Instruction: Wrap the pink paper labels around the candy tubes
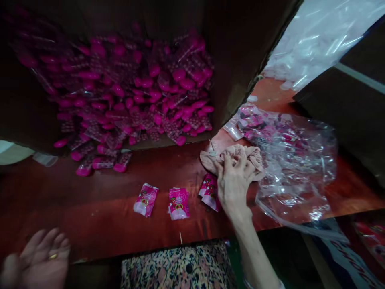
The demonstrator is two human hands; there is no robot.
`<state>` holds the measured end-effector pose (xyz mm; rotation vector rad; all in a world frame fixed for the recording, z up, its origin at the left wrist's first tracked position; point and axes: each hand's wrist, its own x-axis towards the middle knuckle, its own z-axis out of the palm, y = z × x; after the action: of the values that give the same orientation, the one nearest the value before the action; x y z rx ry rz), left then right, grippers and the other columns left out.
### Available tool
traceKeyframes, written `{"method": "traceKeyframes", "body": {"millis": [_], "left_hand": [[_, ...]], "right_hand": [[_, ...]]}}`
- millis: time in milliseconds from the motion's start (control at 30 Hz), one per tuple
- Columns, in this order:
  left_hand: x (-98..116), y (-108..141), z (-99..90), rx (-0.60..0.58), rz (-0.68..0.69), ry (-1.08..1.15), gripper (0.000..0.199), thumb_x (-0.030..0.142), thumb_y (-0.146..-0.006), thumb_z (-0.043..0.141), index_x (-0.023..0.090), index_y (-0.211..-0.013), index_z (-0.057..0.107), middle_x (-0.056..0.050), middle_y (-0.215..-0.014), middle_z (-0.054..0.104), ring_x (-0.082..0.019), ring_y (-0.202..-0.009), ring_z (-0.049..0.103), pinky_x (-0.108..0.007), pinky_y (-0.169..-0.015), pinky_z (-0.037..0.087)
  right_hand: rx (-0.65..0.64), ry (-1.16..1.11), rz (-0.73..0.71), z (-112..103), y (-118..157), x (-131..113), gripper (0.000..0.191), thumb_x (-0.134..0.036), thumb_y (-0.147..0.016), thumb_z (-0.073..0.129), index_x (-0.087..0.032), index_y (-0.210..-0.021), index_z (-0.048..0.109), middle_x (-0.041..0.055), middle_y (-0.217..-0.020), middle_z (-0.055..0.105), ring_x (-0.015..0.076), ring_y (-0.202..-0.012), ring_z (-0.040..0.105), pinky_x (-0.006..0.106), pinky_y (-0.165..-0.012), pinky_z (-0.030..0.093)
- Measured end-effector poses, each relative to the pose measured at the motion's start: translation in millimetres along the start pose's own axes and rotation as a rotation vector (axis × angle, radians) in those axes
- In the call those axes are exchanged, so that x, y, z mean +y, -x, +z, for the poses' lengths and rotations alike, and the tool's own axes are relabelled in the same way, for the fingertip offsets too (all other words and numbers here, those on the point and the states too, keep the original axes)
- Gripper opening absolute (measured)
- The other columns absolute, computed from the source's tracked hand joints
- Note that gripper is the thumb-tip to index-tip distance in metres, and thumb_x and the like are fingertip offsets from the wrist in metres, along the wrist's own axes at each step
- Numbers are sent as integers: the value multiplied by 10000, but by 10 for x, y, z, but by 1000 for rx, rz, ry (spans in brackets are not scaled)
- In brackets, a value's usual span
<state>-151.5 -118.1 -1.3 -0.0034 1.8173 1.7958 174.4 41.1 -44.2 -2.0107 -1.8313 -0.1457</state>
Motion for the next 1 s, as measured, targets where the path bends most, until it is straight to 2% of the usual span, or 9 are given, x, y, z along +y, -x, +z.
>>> {"method": "traceKeyframes", "body": {"millis": [67, 167, 300, 533, 700, 767, 867, 967, 1000], "left_hand": [[-121, 71, 302, -41, -32, 82, 178, 359, -727, 612, 202, -795, 660, 7, -738, 671, -129, -738, 599, -231, -696, 482], [-277, 240, 672, -248, -121, 72, 175, 278, -659, 686, 165, -791, 671, -29, -676, 691, -145, -662, 619, -257, -657, 500], [-425, 434, 852, -445, -204, 2, 197, 256, -656, 706, 144, -814, 673, -61, -705, 703, -156, -673, 633, -264, -656, 506], [-634, 586, 842, -578, -90, -251, 220, 335, -738, 645, 147, -840, 692, -71, -774, 716, -150, -713, 631, -215, -646, 476], [-687, 695, 1051, -815, -169, -266, 212, 306, -698, 685, 149, -835, 725, -55, -764, 719, -154, -707, 622, -234, -686, 471], [-672, 714, 1155, -812, -259, -130, 163, 278, -696, 686, 154, -792, 729, -43, -730, 716, -142, -678, 612, -241, -687, 469], [-621, 712, 1260, -736, -369, 19, 133, 225, -606, 750, 146, -710, 724, -28, -672, 706, -118, -634, 599, -228, -675, 471], [-577, 698, 1302, -686, -380, 69, 151, 198, -529, 790, 147, -647, 713, -11, -633, 696, -95, -595, 586, -202, -650, 471], [-572, 693, 1306, -680, -378, 76, 152, 201, -522, 793, 150, -638, 710, -7, -626, 693, -91, -586, 584, -198, -640, 471]], "right_hand": [[8, -78, -83, -95, 243, -247, 329, -344, -859, 507, -155, -1116, 584, 166, -1163, 472, 334, -1038, 417, 547, -851, 370], [-167, -334, -255, -80, 688, -555, 158, -304, -846, 546, -185, -903, 634, 98, -915, 544, 251, -861, 456, 388, -706, 469], [-202, -468, -226, 128, 1039, -687, 235, -210, -883, 491, -198, -675, 598, 31, -681, 498, 185, -678, 447, 297, -569, 448], [-58, -543, -302, 8, 917, -634, 196, -171, -886, 497, -188, -828, 683, 52, -727, 572, 176, -723, 464, 285, -599, 454], [77, -611, -439, -240, 865, -711, 178, -105, -829, 569, -206, -914, 688, 57, -806, 624, 185, -805, 493, 294, -688, 472], [63, -678, -375, -276, 856, -735, 191, -143, -805, 612, -199, -979, 668, 68, -881, 625, 193, -854, 522, 313, -740, 480], [-1, -817, -93, -280, 832, -764, 323, -261, -753, 677, -180, -1061, 621, 76, -947, 624, 201, -859, 577, 320, -741, 500], [-187, -995, 75, -279, 797, -812, 76, -257, -787, 625, -187, -777, 653, -2, -678, 630, 139, -605, 585, 235, -563, 492], [-235, -1031, 88, -284, 786, -830, 135, -241, -808, 593, -186, -694, 639, -18, -610, 609, 123, -544, 564, 218, -521, 474]]}}
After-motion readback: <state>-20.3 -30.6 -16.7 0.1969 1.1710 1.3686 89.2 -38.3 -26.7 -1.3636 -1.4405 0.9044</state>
